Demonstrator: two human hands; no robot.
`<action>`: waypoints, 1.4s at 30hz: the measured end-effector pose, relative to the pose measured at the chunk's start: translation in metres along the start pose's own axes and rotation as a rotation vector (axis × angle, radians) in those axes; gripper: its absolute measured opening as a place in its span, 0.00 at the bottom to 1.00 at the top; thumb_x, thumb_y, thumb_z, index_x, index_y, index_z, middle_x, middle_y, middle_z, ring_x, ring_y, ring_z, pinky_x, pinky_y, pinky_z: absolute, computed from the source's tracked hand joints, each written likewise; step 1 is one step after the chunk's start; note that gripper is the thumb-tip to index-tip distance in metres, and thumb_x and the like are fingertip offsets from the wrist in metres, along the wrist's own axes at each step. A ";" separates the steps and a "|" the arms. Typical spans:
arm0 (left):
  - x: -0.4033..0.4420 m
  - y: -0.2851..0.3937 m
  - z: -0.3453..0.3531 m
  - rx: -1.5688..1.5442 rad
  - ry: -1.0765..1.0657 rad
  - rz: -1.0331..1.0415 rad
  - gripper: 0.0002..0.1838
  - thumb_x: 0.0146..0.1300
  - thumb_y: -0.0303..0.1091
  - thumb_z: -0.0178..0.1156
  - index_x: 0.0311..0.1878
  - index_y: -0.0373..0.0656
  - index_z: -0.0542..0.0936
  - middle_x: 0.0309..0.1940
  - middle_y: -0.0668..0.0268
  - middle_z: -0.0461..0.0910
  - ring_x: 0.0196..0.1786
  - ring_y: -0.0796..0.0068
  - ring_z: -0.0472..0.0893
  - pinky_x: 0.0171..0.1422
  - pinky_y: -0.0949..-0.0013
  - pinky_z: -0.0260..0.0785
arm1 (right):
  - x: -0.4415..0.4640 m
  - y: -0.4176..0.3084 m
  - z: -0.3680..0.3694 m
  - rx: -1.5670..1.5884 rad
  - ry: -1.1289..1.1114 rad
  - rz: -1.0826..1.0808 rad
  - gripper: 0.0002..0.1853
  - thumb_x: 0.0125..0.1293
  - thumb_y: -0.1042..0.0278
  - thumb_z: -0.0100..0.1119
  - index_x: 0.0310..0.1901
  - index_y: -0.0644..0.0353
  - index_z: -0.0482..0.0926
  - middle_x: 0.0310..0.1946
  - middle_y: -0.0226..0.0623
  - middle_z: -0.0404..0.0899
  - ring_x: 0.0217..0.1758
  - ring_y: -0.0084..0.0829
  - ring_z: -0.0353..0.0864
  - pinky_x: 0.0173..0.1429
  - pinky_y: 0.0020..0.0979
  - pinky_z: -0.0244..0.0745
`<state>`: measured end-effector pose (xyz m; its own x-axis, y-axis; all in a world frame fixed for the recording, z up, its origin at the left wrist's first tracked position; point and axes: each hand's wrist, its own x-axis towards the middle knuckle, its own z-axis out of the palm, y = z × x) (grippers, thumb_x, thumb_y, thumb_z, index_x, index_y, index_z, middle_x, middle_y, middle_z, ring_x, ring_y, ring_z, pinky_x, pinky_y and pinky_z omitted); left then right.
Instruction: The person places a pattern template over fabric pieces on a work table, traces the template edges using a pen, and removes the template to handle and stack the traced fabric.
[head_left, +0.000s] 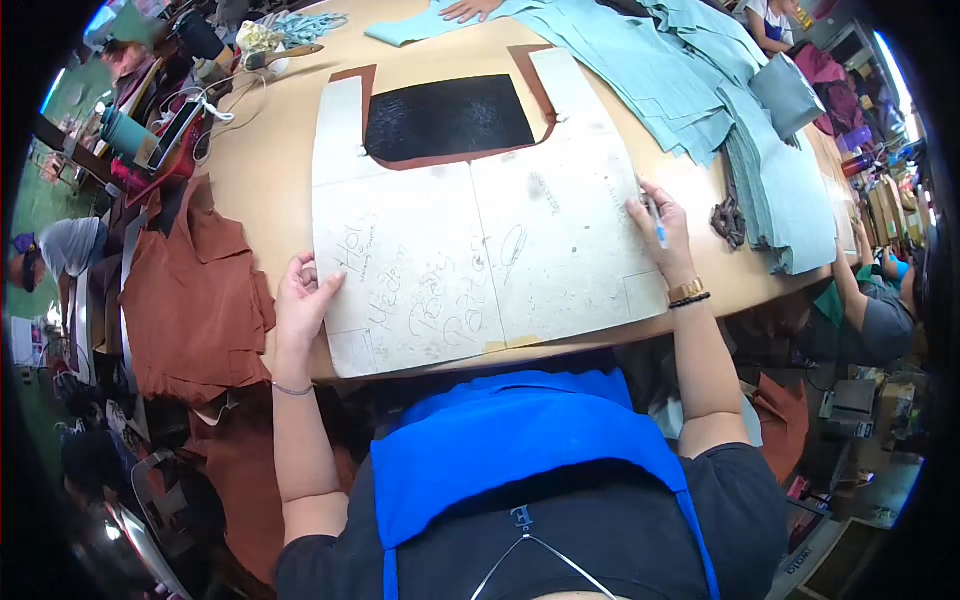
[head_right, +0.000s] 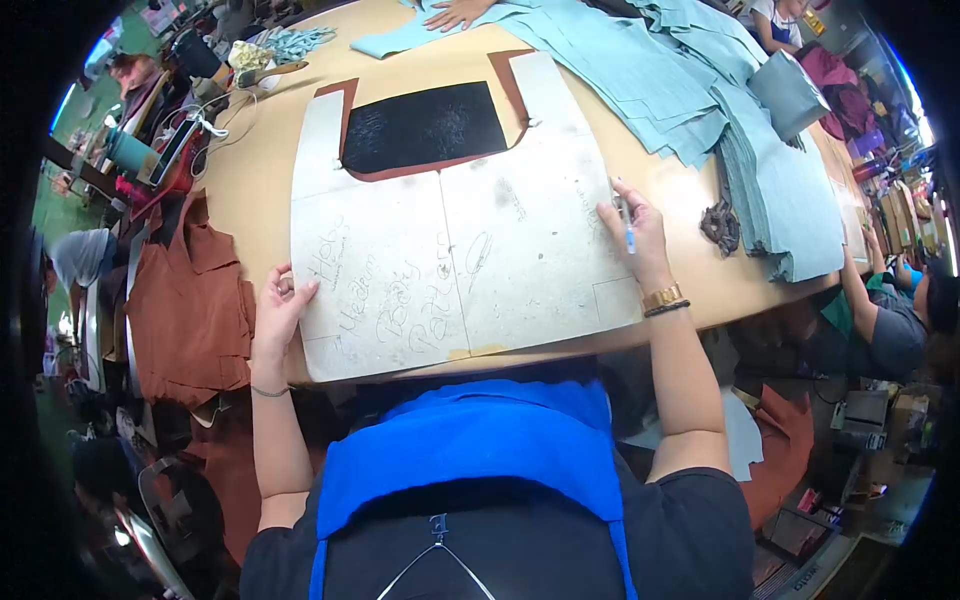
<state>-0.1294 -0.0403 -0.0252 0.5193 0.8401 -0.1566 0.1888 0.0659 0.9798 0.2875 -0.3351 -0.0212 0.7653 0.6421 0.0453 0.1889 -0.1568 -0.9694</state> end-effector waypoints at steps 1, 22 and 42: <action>0.002 -0.004 -0.003 0.035 -0.007 -0.002 0.28 0.62 0.27 0.69 0.63 0.31 0.69 0.36 0.67 0.81 0.38 0.81 0.79 0.45 0.77 0.73 | -0.001 0.001 0.005 -0.032 0.008 -0.007 0.26 0.65 0.71 0.68 0.62 0.69 0.75 0.48 0.34 0.83 0.46 0.20 0.80 0.51 0.22 0.76; 0.021 0.006 -0.001 0.419 0.065 -0.010 0.34 0.56 0.33 0.73 0.66 0.33 0.74 0.28 0.74 0.75 0.29 0.85 0.74 0.33 0.77 0.68 | 0.008 0.015 0.014 -0.452 0.102 0.029 0.36 0.52 0.55 0.80 0.61 0.62 0.79 0.23 0.21 0.68 0.26 0.17 0.66 0.32 0.23 0.67; 0.033 0.017 -0.009 0.696 0.013 -0.125 0.32 0.56 0.38 0.75 0.64 0.38 0.77 0.26 0.74 0.73 0.29 0.85 0.73 0.34 0.78 0.68 | 0.025 0.001 0.002 -0.593 -0.065 0.074 0.27 0.55 0.55 0.76 0.54 0.61 0.83 0.30 0.35 0.81 0.35 0.29 0.81 0.44 0.30 0.76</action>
<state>-0.1165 -0.0062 -0.0124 0.4502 0.8552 -0.2568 0.7375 -0.1941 0.6469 0.3057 -0.3180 -0.0214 0.7540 0.6550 -0.0496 0.4620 -0.5824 -0.6689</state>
